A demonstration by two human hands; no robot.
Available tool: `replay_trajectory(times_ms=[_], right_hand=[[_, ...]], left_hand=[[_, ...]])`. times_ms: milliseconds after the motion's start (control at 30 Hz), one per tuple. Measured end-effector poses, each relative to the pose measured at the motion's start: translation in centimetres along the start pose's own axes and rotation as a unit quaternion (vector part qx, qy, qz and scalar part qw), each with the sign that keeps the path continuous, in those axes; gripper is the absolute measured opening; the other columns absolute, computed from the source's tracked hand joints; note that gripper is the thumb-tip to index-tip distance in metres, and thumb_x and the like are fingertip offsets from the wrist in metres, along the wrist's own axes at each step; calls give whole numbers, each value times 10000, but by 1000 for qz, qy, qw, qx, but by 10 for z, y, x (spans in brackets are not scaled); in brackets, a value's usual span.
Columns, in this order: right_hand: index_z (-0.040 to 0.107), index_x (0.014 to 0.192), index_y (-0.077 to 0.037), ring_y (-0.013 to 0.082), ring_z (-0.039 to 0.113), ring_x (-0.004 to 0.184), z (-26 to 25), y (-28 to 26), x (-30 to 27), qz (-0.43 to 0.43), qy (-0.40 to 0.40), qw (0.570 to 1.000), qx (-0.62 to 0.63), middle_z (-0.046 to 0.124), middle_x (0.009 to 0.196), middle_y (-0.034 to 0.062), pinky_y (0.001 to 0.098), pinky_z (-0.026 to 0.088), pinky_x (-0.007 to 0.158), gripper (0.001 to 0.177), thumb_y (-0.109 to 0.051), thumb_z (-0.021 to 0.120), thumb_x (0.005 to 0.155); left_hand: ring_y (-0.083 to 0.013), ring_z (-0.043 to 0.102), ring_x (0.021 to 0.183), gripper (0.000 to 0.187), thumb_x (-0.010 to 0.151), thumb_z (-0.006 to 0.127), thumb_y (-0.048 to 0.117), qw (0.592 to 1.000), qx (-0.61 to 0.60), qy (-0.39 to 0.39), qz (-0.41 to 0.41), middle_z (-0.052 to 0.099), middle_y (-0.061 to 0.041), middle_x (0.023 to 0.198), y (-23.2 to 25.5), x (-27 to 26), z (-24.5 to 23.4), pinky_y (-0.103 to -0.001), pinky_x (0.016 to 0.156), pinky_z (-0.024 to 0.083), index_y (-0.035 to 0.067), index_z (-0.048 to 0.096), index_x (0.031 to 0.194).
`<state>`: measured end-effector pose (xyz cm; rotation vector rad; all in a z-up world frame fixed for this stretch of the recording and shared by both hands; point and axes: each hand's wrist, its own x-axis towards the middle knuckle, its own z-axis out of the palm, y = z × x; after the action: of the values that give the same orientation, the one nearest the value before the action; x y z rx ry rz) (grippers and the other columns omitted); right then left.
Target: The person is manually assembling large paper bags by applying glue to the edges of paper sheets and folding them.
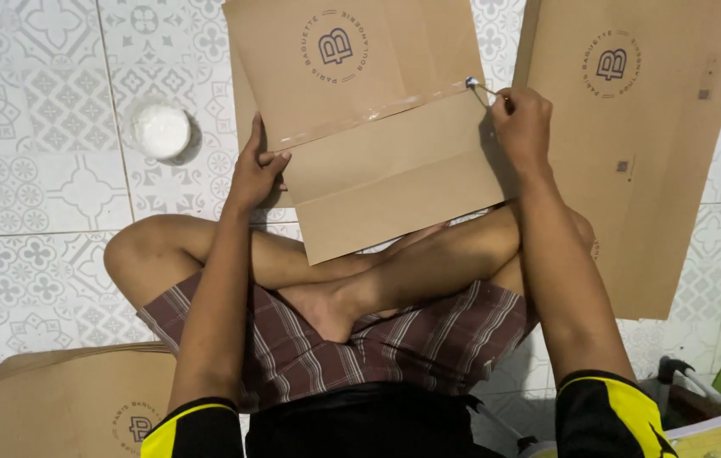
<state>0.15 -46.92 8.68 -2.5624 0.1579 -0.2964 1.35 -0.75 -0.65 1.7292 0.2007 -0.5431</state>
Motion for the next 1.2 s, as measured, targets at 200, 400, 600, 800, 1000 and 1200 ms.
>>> replay_trajectory(times_ms=[200,400,600,800,1000,1200], right_hand=[[769,1001,88,371,724,738,-1,-3,0,0,-26,999,-35,685,791,240,380,589,611,106,87,684,937],[769,982,19,362,712,720,12,14,-6,61,-38,997,-13,684,766,217,434,563,603,111,-18,715,892],[792,974,-4,234,667,652,22,26,-3,116,-32,992,39,676,716,160,337,564,555,118,-56,689,947],[725,886,61,261,616,648,21,26,-3,-53,73,995,-50,664,805,157,368,526,618,53,35,769,869],[730,909,86,350,618,732,7,-13,-8,-49,25,996,-66,663,878,220,442,513,684,68,27,704,885],[768,939,70,271,591,687,16,17,-1,-95,55,994,-24,708,840,164,374,506,658,82,21,747,878]], left_hand=[[-268,729,648,835,1024,671,116,1000,-3,-4,-8,750,-203,1039,7,-4,2,-301,527,692,220,136,1656],[-245,728,665,832,1030,675,127,1000,-4,-5,-14,754,-181,1034,8,-4,1,-284,537,696,219,136,1657],[-252,731,673,826,1030,670,123,1000,-3,-6,-14,751,-193,1063,15,-7,1,-282,551,698,206,138,1656],[-128,552,602,870,997,655,74,999,-31,-14,-17,686,-93,809,45,-20,4,-256,509,545,174,117,1673],[-125,545,596,871,996,646,70,999,-33,-13,-20,671,-81,779,48,-23,5,-257,516,533,173,113,1677],[-122,525,574,873,1000,648,65,998,-56,-20,-2,659,-82,761,38,-20,4,-256,506,529,168,107,1678]])
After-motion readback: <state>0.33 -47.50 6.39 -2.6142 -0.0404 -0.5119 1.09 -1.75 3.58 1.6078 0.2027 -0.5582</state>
